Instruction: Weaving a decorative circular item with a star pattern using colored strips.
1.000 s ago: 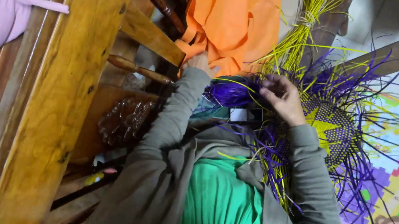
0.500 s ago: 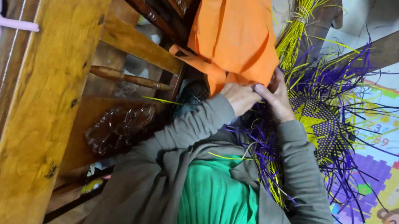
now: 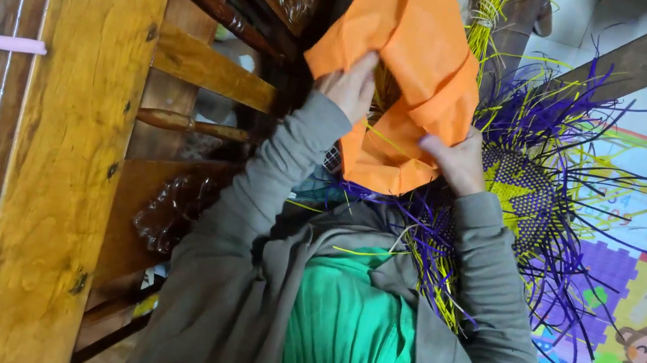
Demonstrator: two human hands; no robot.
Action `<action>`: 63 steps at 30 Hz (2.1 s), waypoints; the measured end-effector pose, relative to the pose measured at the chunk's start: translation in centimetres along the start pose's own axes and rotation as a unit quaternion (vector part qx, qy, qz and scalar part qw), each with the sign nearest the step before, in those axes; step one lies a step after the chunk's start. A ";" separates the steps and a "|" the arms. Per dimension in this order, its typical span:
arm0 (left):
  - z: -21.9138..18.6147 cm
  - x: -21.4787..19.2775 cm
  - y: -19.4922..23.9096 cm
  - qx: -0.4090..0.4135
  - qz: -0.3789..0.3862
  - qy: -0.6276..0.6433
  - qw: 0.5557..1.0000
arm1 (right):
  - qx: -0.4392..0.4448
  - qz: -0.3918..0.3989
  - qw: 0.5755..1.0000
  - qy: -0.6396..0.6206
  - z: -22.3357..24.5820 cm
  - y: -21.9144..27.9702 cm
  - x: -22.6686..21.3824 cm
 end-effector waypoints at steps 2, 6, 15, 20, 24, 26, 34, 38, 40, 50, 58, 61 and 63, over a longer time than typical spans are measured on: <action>-3.1 -2.3 0.0 0.029 -0.057 0.115 0.991 | -0.020 0.010 0.999 0.028 1.8 1.2 0.6; -6.2 -0.4 -0.9 -0.105 -0.086 0.287 0.948 | -0.003 -0.047 0.999 -0.007 -1.0 0.9 -0.7; -6.5 1.6 -2.5 -0.090 -0.096 0.395 0.909 | 0.097 -0.082 0.956 -0.266 -1.0 0.8 -1.7; -6.6 1.9 -2.6 -0.075 -0.040 0.382 0.920 | 0.084 -0.129 0.950 -0.273 -1.0 0.0 -2.3; -6.4 1.6 -2.7 -0.059 0.008 0.367 0.928 | 0.046 -0.182 0.948 -0.258 -4.3 -1.2 -3.8; -5.9 1.6 -2.5 -0.053 0.035 0.358 0.932 | -0.004 -0.184 0.960 -0.211 -1.8 -0.8 -3.3; 4.0 1.2 -2.5 -0.042 0.114 0.331 0.936 | -0.165 -0.086 0.965 -0.183 4.2 0.8 -1.5; 0.1 0.9 -2.0 -0.029 0.162 0.320 0.933 | -0.078 -0.021 0.951 -0.298 3.0 0.4 -2.0; -2.7 0.4 -1.9 -0.025 0.183 0.313 0.931 | -0.087 -0.018 0.955 -0.282 3.2 0.3 -2.3; -3.3 -1.9 -1.7 0.001 0.288 0.286 0.914 | -0.287 -0.042 0.933 0.214 2.9 1.0 -1.7; -2.2 -4.0 -1.7 0.022 0.370 0.263 0.891 | -0.270 -0.057 0.941 0.197 2.2 0.7 -1.8; -2.8 -6.1 -1.7 0.028 0.391 0.256 0.883 | -0.258 -0.063 0.949 0.172 2.6 0.7 -1.8; -4.4 -9.3 -1.7 0.067 0.406 0.247 0.877 | -0.248 -0.066 0.952 0.164 2.0 0.5 -2.0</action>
Point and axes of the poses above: each hand's wrist, its own y-axis away from the middle knuckle, its own x-axis out of the palm, z = x × y, the point moved 2 cm from there along -y, towards the middle knuckle, and after that the axes turned 15 degrees about -z, right-handed, at the moved point
